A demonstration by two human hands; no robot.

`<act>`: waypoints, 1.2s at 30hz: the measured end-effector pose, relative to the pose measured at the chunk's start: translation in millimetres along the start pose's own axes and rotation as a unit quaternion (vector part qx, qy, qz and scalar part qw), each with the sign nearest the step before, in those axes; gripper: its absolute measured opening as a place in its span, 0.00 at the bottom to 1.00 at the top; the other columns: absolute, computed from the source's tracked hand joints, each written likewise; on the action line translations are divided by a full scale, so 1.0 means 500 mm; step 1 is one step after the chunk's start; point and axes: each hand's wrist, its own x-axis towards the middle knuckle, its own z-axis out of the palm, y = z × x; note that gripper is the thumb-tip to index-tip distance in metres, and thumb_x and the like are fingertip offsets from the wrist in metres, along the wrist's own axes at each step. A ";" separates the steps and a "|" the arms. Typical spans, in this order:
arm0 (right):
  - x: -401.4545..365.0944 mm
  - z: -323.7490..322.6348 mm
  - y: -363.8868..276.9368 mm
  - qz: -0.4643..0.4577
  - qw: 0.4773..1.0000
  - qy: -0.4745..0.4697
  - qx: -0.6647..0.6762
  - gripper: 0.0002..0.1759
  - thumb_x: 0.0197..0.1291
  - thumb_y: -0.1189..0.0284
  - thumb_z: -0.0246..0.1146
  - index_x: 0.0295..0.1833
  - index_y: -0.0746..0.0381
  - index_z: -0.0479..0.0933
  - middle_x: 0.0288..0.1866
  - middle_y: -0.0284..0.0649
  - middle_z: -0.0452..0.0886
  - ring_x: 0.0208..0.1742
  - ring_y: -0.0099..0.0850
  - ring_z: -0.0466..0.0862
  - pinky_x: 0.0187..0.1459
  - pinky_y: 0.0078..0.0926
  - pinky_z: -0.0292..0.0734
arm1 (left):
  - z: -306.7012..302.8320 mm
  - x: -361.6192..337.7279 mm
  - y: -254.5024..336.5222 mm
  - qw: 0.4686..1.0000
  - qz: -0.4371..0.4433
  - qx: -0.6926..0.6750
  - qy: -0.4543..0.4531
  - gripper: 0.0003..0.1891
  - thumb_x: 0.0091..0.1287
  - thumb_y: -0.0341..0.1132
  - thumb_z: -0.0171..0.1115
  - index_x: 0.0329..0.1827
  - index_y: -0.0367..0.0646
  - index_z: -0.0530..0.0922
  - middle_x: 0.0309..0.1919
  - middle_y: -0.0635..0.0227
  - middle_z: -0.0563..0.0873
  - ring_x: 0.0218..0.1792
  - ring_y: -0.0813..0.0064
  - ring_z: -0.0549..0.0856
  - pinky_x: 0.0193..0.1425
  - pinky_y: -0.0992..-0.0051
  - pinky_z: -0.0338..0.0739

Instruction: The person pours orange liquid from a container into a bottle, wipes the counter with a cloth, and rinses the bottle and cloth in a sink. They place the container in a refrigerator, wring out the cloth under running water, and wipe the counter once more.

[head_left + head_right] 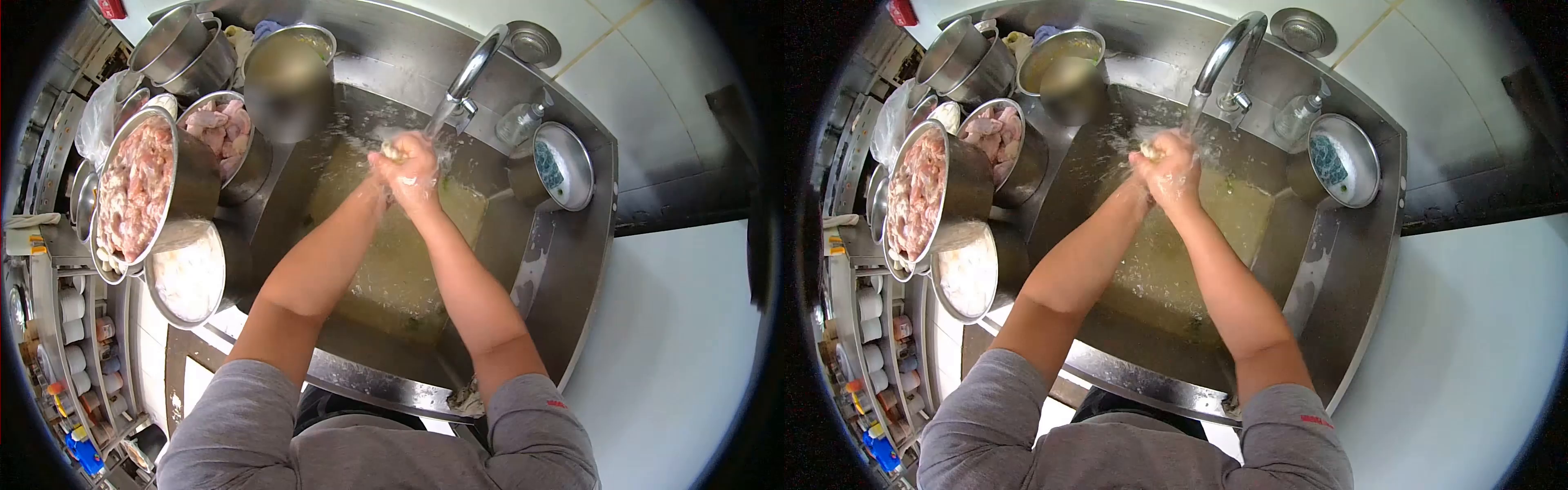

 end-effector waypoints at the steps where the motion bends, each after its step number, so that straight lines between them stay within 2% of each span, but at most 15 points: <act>1: -0.002 0.002 0.017 0.003 1.000 -0.003 -0.001 0.17 0.48 0.72 0.76 0.25 0.66 0.72 0.33 0.37 0.80 0.35 0.25 0.79 0.34 0.25 0.72 | 0.078 -0.023 -0.017 0.991 0.055 0.046 0.113 0.14 0.74 0.43 0.50 0.54 0.47 0.77 0.45 0.65 0.83 0.42 0.68 0.82 0.46 0.64 0.79; 2: 0.003 0.011 0.051 0.112 0.993 0.016 0.036 0.17 0.49 0.71 0.76 0.25 0.66 0.73 0.31 0.37 0.80 0.34 0.24 0.78 0.34 0.27 0.72 | 0.126 -0.029 -0.027 0.991 0.054 0.045 0.115 0.14 0.74 0.43 0.50 0.54 0.47 0.77 0.45 0.65 0.83 0.42 0.68 0.82 0.46 0.64 0.79; 4: 0.005 0.023 0.149 0.241 0.967 0.001 0.085 0.15 0.52 0.69 0.75 0.28 0.65 0.76 0.25 0.35 0.79 0.30 0.23 0.75 0.37 0.30 0.74 | 0.190 -0.028 -0.033 0.855 0.014 0.320 0.407 0.17 0.73 0.47 0.52 0.51 0.43 0.79 0.41 0.64 0.84 0.40 0.69 0.82 0.44 0.63 0.78; 7: 0.043 -0.051 0.091 0.267 0.951 -0.136 0.079 0.16 0.53 0.67 0.75 0.38 0.66 0.78 0.34 0.36 0.82 0.36 0.24 0.77 0.43 0.28 0.75 | 0.155 -0.038 0.014 0.733 -0.039 0.565 0.378 0.21 0.76 0.48 0.47 0.49 0.38 0.80 0.41 0.61 0.85 0.39 0.69 0.82 0.47 0.67 0.78; 12: 0.036 -0.085 0.132 0.082 0.937 -0.326 0.097 0.33 0.47 0.64 0.78 0.57 0.66 0.75 0.49 0.45 0.85 0.42 0.29 0.82 0.43 0.29 0.76 | 0.251 -0.036 0.074 0.692 -0.041 0.674 0.255 0.30 0.72 0.56 0.55 0.51 0.31 0.79 0.40 0.59 0.85 0.39 0.72 0.83 0.47 0.70 0.78; 15: 0.055 -0.112 0.099 0.325 0.863 -0.385 0.034 0.24 0.47 0.68 0.77 0.49 0.66 0.80 0.47 0.41 0.84 0.42 0.27 0.81 0.43 0.26 0.76 | 0.260 -0.031 0.084 0.809 0.007 0.506 0.299 0.30 0.71 0.57 0.57 0.50 0.31 0.77 0.38 0.59 0.85 0.38 0.66 0.85 0.47 0.67 0.80; 16: 0.040 -0.108 0.127 0.191 0.933 -0.304 -0.012 0.16 0.47 0.69 0.76 0.38 0.67 0.81 0.42 0.40 0.83 0.41 0.26 0.81 0.42 0.24 0.75 | 0.288 -0.033 0.088 0.882 0.022 0.317 0.348 0.28 0.69 0.57 0.58 0.45 0.34 0.77 0.37 0.60 0.85 0.35 0.63 0.86 0.45 0.65 0.81; 19: 0.008 -0.046 0.038 0.162 0.961 -0.090 0.206 0.15 0.47 0.70 0.76 0.32 0.68 0.78 0.35 0.41 0.80 0.37 0.30 0.79 0.41 0.26 0.75 | 0.100 -0.005 0.081 0.869 0.034 0.273 0.412 0.28 0.66 0.57 0.64 0.45 0.34 0.79 0.42 0.58 0.84 0.35 0.63 0.84 0.43 0.62 0.78; 20: -0.007 -0.011 0.036 0.081 0.985 -0.042 0.147 0.17 0.46 0.70 0.76 0.29 0.68 0.75 0.36 0.43 0.80 0.36 0.35 0.79 0.41 0.29 0.74 | 0.005 0.016 0.060 0.931 -0.003 0.095 0.353 0.25 0.69 0.56 0.60 0.47 0.38 0.79 0.44 0.61 0.84 0.37 0.66 0.84 0.42 0.63 0.78; 21: -0.017 0.020 0.037 0.022 0.997 0.017 0.069 0.15 0.46 0.71 0.75 0.29 0.67 0.75 0.35 0.45 0.80 0.37 0.40 0.80 0.42 0.33 0.74 | -0.146 0.037 0.037 0.997 -0.010 -0.077 0.000 0.21 0.73 0.53 0.54 0.49 0.42 0.79 0.44 0.65 0.84 0.42 0.69 0.83 0.44 0.64 0.77; 23: -0.012 0.024 0.059 0.127 0.991 0.019 0.039 0.15 0.49 0.66 0.75 0.29 0.65 0.77 0.30 0.47 0.80 0.37 0.44 0.82 0.41 0.36 0.75 | 0.068 -0.026 -0.014 0.923 0.063 0.296 0.237 0.20 0.75 0.51 0.50 0.50 0.44 0.79 0.43 0.67 0.84 0.44 0.71 0.82 0.45 0.66 0.77; 26: 0.009 0.006 0.100 0.229 0.973 -0.032 0.017 0.18 0.53 0.60 0.73 0.29 0.64 0.78 0.24 0.47 0.78 0.30 0.46 0.80 0.38 0.38 0.75 | 0.154 -0.048 -0.041 0.869 0.024 0.375 0.323 0.18 0.76 0.49 0.47 0.48 0.45 0.79 0.40 0.67 0.84 0.36 0.72 0.84 0.40 0.70 0.79; 33: 0.062 -0.093 0.128 0.297 0.901 -0.218 0.228 0.19 0.52 0.61 0.76 0.30 0.65 0.79 0.29 0.36 0.84 0.30 0.24 0.78 0.36 0.30 0.74 | 0.259 -0.119 0.097 0.816 -0.230 0.488 0.207 0.20 0.71 0.47 0.59 0.51 0.38 0.81 0.43 0.67 0.87 0.43 0.73 0.84 0.50 0.71 0.78; 34: 0.061 -0.102 0.127 0.310 0.866 -0.224 0.320 0.16 0.48 0.67 0.78 0.36 0.65 0.81 0.29 0.33 0.83 0.32 0.24 0.79 0.39 0.27 0.74 | 0.239 -0.115 0.121 0.729 -0.224 0.625 0.167 0.20 0.69 0.46 0.64 0.49 0.35 0.82 0.43 0.66 0.87 0.47 0.73 0.83 0.57 0.70 0.75; 36: 0.046 -0.117 0.141 0.270 0.876 -0.342 0.205 0.16 0.48 0.68 0.77 0.39 0.65 0.83 0.28 0.33 0.82 0.33 0.25 0.80 0.41 0.25 0.75 | 0.241 -0.111 0.146 0.783 -0.167 0.579 0.152 0.21 0.68 0.47 0.64 0.50 0.35 0.82 0.44 0.65 0.87 0.48 0.73 0.83 0.60 0.68 0.73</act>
